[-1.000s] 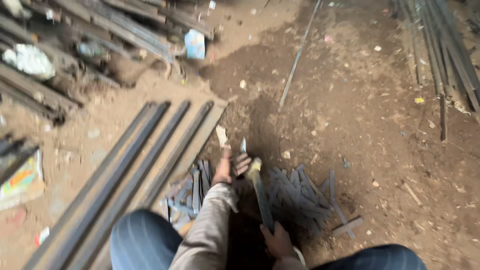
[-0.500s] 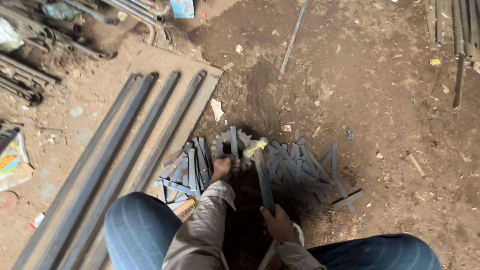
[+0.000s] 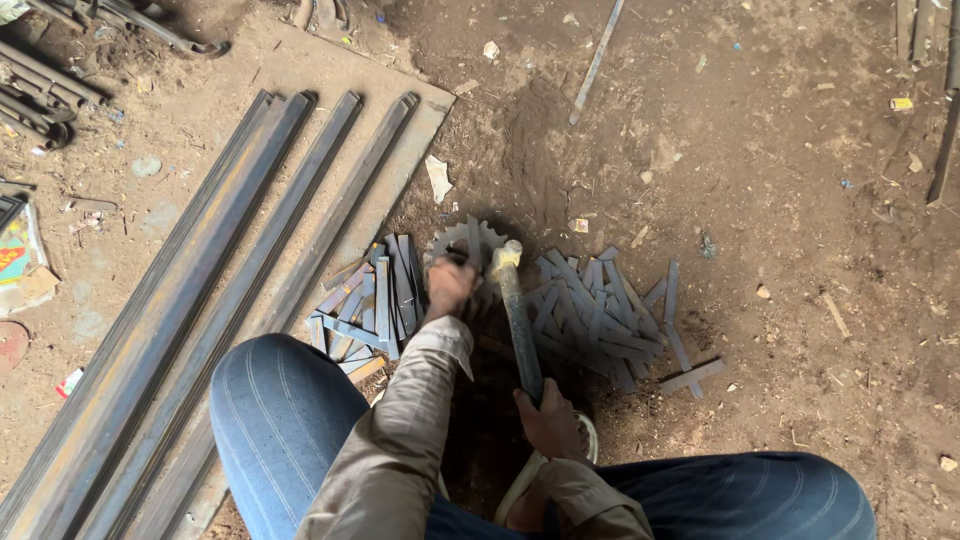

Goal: The person sits on the ground and repeatedly strikes a metal bar with a hammer, using a gear-like object as an anvil. The person occasionally repositions the metal bar and continues hammering.

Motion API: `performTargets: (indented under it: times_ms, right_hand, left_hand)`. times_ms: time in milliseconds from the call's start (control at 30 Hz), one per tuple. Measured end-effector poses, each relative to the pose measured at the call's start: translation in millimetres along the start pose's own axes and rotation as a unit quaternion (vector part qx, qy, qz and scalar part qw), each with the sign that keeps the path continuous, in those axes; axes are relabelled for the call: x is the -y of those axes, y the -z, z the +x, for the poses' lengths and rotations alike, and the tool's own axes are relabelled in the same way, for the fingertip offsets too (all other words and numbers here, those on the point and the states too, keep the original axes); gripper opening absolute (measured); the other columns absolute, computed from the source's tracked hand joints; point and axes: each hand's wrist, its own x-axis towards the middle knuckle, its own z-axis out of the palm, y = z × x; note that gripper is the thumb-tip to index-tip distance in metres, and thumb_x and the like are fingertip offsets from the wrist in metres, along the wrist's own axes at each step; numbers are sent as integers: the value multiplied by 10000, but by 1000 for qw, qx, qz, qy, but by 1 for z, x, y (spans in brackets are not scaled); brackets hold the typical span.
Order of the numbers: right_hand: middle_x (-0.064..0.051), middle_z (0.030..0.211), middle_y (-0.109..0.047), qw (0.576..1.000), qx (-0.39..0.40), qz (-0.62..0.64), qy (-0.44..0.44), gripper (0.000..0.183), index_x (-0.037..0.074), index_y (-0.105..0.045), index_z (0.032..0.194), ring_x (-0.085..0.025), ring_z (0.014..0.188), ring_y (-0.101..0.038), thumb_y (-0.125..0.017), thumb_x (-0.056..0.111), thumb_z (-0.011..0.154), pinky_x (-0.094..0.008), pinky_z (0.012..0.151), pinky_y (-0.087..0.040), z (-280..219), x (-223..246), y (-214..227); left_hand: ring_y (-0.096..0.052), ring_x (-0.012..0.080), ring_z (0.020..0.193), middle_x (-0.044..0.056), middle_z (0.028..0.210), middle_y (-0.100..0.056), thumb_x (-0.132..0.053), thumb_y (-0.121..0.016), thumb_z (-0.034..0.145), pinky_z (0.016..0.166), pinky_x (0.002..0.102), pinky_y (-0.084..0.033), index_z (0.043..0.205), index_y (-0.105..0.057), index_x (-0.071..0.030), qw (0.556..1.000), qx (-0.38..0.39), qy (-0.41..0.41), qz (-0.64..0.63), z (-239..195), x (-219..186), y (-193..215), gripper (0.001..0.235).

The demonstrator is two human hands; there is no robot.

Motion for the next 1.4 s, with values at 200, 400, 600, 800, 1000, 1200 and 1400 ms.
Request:
performTargets:
  times_ms: [200,400,600,800,1000,1200,1400]
  right_hand:
    - [-92,564,-519,993,-83,36,77,339,92,-651,1057,-252,462,-505,-652,421,975,-453,486,-421,-31,22,-5]
    - [-66,590,-664,949,-190,79,238,337,47,-611,1152,-201,496,-674,-681,296,936,-354,482,-499,-58,73,21]
    - [-110,611,-637,953,-151,78,250,313,27,-567,1107,-225,476,-646,-682,276,954,-399,442,-465,-35,72,7]
    - [-148,581,-610,992,-99,-29,65,383,61,-583,1048,-297,448,-606,-654,429,971,-463,448,-431,-16,27,-9]
    - [-206,625,-580,960,-195,-161,122,448,75,-544,1060,-381,481,-576,-624,508,978,-491,421,-443,-8,3,1]
    - [-204,642,-621,993,-61,-105,7,467,94,-510,1044,-407,518,-628,-574,550,970,-562,512,-464,-11,2,-4]
    - [-219,774,-638,993,-65,-103,4,529,77,-520,1067,-413,638,-639,-602,587,955,-553,585,-487,-3,0,8]
  left_hand:
    - [-713,446,839,254,883,-739,-294,-412,1084,794,518,-582,894,-735,-16,907,-81,-155,383,-4,54,-10,467]
    - [-682,381,757,192,782,-688,-266,-437,1067,733,510,-542,852,-671,-40,851,-116,-263,439,5,95,-21,390]
    - [-647,349,760,167,740,-638,-277,-481,1041,757,489,-528,746,-621,-50,843,-166,-305,410,4,104,-20,398]
    - [-638,348,761,169,768,-624,-203,-552,1060,718,489,-529,779,-649,-19,728,-299,-437,436,-12,103,-15,350]
    - [-643,314,578,132,650,-662,-345,-655,925,567,467,-530,840,-736,-83,934,-71,-256,240,4,85,-17,287]
    - [-422,126,428,16,538,-515,-467,-477,1061,408,309,-294,764,-699,-92,963,120,18,-239,5,43,-15,528]
    - [-376,99,449,-32,553,-454,-499,-495,1060,416,291,-249,776,-690,-94,951,128,48,-276,8,15,-12,531]
